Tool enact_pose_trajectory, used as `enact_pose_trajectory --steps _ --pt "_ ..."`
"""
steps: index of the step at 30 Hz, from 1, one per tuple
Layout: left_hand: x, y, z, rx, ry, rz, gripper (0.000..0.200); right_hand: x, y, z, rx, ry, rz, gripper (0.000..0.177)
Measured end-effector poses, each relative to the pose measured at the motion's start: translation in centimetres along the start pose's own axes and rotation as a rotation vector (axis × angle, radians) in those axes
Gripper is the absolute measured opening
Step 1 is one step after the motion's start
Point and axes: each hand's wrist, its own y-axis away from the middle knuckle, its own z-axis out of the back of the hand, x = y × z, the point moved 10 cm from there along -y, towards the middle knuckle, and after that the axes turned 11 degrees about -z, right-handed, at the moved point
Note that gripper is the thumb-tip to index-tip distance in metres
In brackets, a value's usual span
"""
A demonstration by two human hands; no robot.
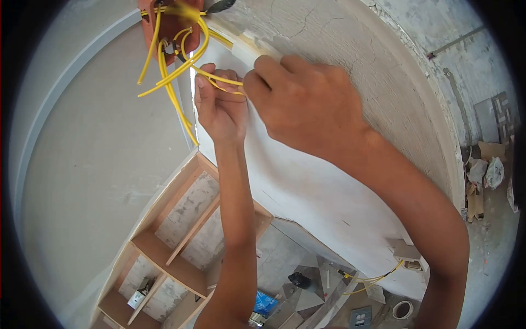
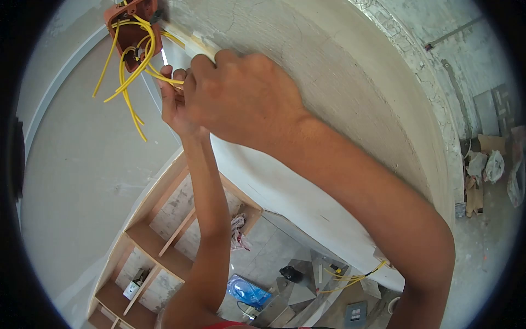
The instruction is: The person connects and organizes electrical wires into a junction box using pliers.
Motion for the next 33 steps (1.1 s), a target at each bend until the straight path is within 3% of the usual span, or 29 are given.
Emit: enact_pose_trajectory --steps 3,10,19,25,28,33 --pt "-0.3 -0.1 0.2 -0.060 -0.044 0.006 0.027 -0.2 0.3 -0.1 -0.033 0.030 0.023 0.010" --pt "-0.1 -0.3 -0.6 0.031 0.042 0.019 0.023 -0.2 0.8 0.6 -0.107 0.036 -0.003 0.009" --pt "-0.3 -0.2 -0.5 0.002 -0.040 0.035 0.021 -0.5 0.7 0.2 -0.045 -0.012 -0.005 0.011" --pt "0.0 -0.3 -0.9 0.053 0.123 0.086 0.020 -0.8 0.6 0.0 0.000 -0.048 -0.024 0.019" --pt "0.1 -0.2 -0.2 0.028 0.110 0.086 0.020 -0.7 0.4 0.7 -0.050 -0.068 -0.021 0.011" --pt "0.3 0.0 0.2 0.045 0.093 0.056 0.018 -0.8 0.3 0.7 -0.026 -0.082 -0.040 0.015"
